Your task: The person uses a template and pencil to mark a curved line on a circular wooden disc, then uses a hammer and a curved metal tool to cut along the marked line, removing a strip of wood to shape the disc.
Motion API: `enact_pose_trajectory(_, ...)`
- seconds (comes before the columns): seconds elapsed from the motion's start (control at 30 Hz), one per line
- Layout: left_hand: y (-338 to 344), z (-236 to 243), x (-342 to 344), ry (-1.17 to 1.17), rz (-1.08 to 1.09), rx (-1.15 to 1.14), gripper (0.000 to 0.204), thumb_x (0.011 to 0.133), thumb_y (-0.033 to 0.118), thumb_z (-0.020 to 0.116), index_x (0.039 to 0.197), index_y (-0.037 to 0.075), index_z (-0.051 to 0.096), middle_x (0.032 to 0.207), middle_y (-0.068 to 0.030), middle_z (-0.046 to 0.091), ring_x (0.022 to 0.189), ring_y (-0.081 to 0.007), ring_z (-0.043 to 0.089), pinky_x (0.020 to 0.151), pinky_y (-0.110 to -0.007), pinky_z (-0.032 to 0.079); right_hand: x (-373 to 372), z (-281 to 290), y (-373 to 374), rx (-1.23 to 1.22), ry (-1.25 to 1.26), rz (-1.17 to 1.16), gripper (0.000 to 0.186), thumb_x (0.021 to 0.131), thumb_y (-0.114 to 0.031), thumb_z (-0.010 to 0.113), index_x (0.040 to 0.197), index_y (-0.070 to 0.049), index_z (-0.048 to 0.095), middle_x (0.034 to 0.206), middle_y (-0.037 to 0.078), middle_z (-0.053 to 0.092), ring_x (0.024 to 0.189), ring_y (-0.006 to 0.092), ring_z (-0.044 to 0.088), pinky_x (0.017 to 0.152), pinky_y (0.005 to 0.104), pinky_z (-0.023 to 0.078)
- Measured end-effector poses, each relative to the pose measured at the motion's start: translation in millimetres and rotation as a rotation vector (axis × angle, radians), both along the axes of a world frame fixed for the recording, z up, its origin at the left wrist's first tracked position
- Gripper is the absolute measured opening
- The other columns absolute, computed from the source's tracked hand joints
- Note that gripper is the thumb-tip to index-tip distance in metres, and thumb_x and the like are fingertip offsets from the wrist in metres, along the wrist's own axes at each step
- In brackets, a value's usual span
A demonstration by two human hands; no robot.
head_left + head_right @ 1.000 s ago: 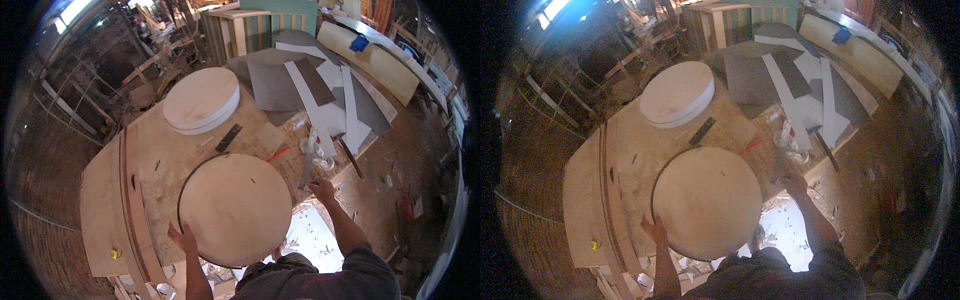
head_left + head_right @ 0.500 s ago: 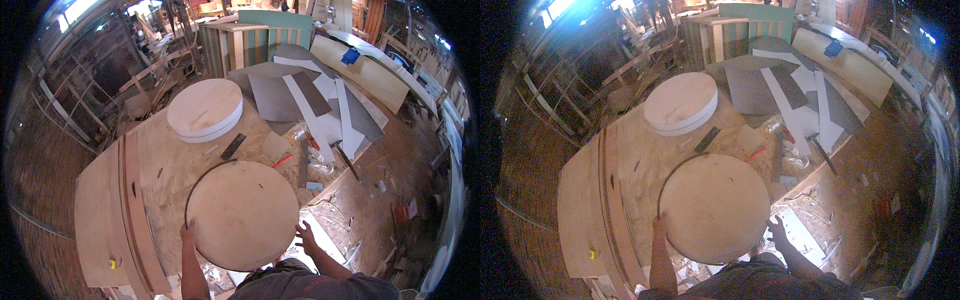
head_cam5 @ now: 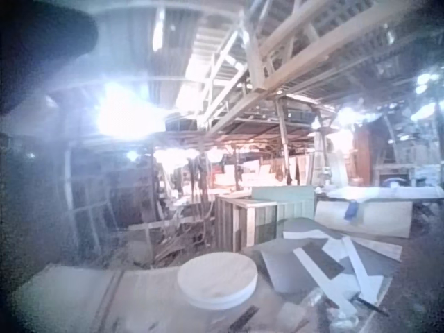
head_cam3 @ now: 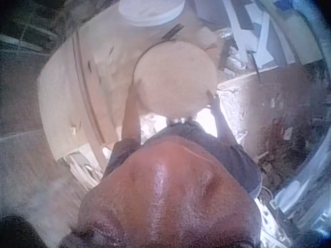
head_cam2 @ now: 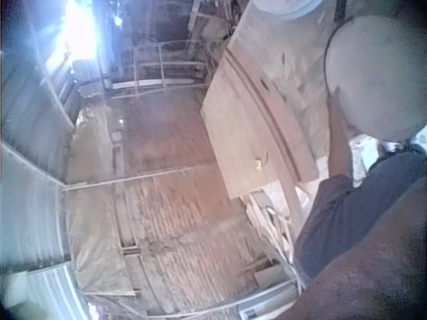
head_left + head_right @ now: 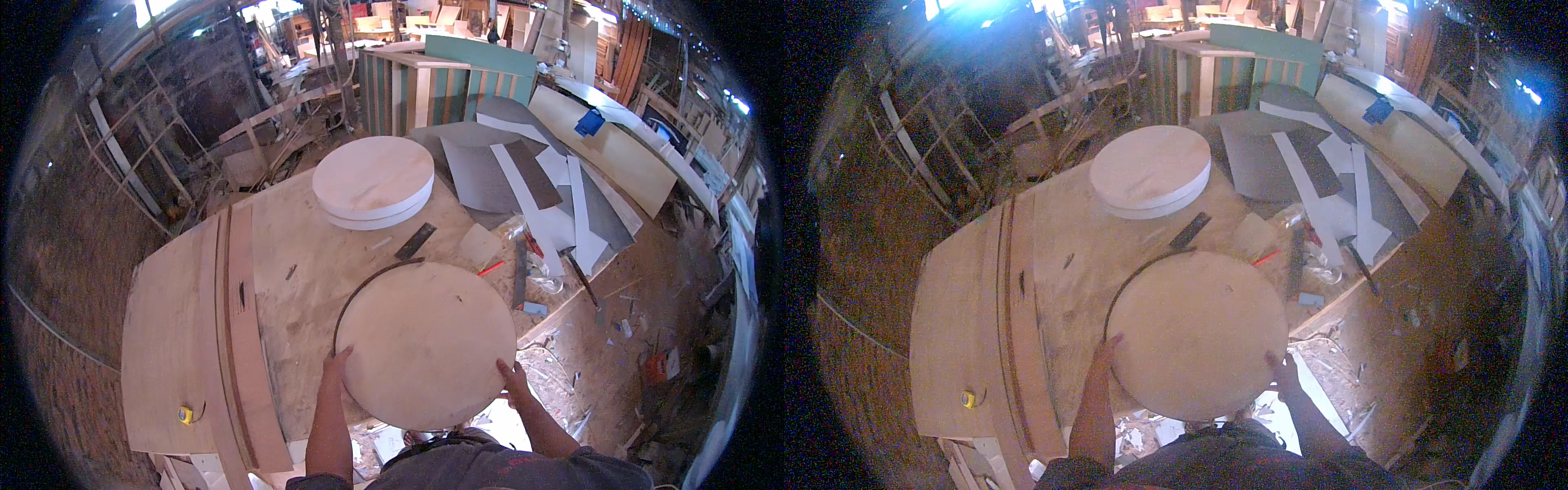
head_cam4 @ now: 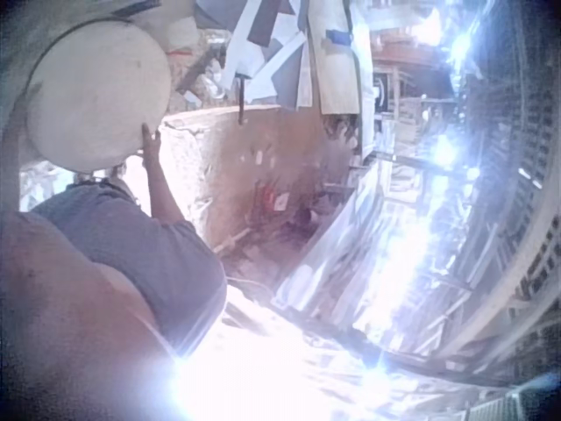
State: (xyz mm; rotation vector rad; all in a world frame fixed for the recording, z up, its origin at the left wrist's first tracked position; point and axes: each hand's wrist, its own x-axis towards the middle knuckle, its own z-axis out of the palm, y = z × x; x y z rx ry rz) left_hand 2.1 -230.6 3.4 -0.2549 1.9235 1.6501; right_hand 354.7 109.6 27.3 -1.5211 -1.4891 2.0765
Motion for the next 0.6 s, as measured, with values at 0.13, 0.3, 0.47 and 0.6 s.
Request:
enact_pose_trajectory(0.13,7,23,-2,-0.269,0.019,0.083,0.073,0.093,0.047,0.079,0.147,0.002,0.059,0.138,-0.0199,0.07,0.122,-0.0375,0.069,0.104,-0.053,0.055,6,11,3,0.018,-0.011,-0.016,0.095,0.092,-0.057,0.079,0.16,-0.011,0.033,0.143,0.022,0.061,0.117,0.045,0.07,0.087,0.065,0.062)
enact_pose_trajectory(0.3,-24,-9,-40,-0.351,-0.016,0.267,0.08,0.096,0.061,0.068,0.151,0.004,0.056,0.148,-0.0206,0.064,0.131,-0.0379,0.064,0.111,-0.054,0.049,-17,50,0,-0.115,0.092,0.072,0.098,0.091,-0.052,0.081,0.161,-0.008,0.03,0.148,0.025,0.055,0.122,0.0438,0.066,0.089,0.0611,0.062)
enact_pose_trajectory(0.47,1,4,-38,-0.357,-0.056,0.273,0.082,0.094,0.059,0.073,0.149,0.001,0.057,0.148,-0.0209,0.064,0.133,-0.0373,0.063,0.113,-0.053,0.048,-5,51,20,-0.133,0.083,0.177,0.098,0.085,-0.044,0.089,0.161,-0.011,0.036,0.155,0.021,0.051,0.133,0.0425,0.06,0.101,0.0609,0.056)
enact_pose_trajectory(0.6,-2,4,-31,-0.276,0.027,0.151,0.083,0.092,0.055,0.079,0.147,-0.002,0.058,0.146,-0.0212,0.065,0.132,-0.0369,0.063,0.113,-0.052,0.049,-8,41,33,-0.143,0.082,0.287,0.101,0.083,-0.04,0.091,0.162,-0.009,0.035,0.153,0.021,0.053,0.133,0.0402,0.061,0.101,0.0603,0.057)
